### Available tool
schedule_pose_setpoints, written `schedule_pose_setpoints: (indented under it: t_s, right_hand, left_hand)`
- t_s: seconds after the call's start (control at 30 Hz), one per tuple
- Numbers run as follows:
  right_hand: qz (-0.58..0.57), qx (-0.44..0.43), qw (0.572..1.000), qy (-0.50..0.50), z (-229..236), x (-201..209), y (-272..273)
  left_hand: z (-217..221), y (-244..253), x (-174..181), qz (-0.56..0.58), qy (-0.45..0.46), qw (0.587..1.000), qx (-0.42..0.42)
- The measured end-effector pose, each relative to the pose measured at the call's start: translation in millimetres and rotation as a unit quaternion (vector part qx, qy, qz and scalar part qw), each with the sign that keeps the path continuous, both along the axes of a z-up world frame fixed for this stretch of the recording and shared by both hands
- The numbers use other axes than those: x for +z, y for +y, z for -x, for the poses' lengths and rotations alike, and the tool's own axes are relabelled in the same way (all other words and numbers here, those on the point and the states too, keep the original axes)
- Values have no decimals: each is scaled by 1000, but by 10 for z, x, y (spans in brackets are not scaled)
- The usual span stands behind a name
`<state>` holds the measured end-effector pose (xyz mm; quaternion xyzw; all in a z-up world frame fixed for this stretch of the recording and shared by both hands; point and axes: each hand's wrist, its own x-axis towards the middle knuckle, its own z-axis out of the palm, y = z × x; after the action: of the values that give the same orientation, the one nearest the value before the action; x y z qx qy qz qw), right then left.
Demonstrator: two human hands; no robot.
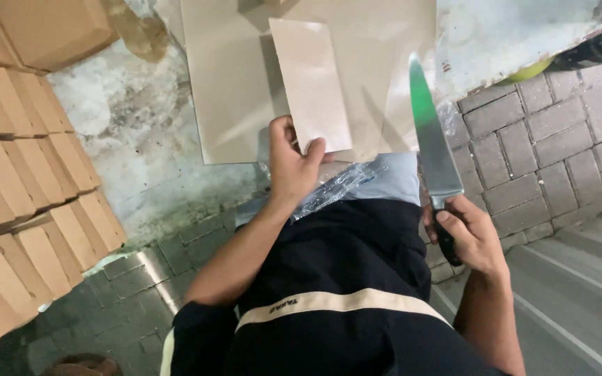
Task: The person folds a small cardboard box, cuts a sheet of paper with a knife, places the paper inside the box, and closes it. The person repeats this process for several boxes, stacking the finished boxes on the left side of the table.
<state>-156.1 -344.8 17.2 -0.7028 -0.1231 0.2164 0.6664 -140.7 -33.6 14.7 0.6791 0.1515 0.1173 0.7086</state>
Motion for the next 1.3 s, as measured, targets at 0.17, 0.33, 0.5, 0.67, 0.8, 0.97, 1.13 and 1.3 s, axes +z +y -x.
schedule_pose_setpoints:
  t_s: [0.17,0.33,0.5,0.67,0.8,0.97,1.13,1.3]
  right_hand:
    - [8,24,991,130,488,-63,-198]
    - [0,68,985,158,661,-125,-130]
    - [-23,59,982,176,593,-237,49]
    - [-67,34,978,194,380,-241,236]
    - [-62,39,971,226,326,-214,341]
    - [-48,13,967,249,215,-209,496]
    - [-35,4,973,228,-26,-222,725]
    - [-34,-2,978,207,-115,-181,650]
  left_hand:
    - [-167,-103,-36,154,76,985,-25]
    - [-365,-91,-32,128,107,984,-60]
    - [-393,-142,112,42,145,984,-99]
    - [-259,-56,-42,-297,63,952,-49]
    - [-487,-82,-111,-586,-2,807,-71]
    - [-815,-286,-54,-605,146,719,-308]
    - [-843,-350,-101,-651,154,679,-304]
    - [-842,-318,-105,-671,119,672,-289]
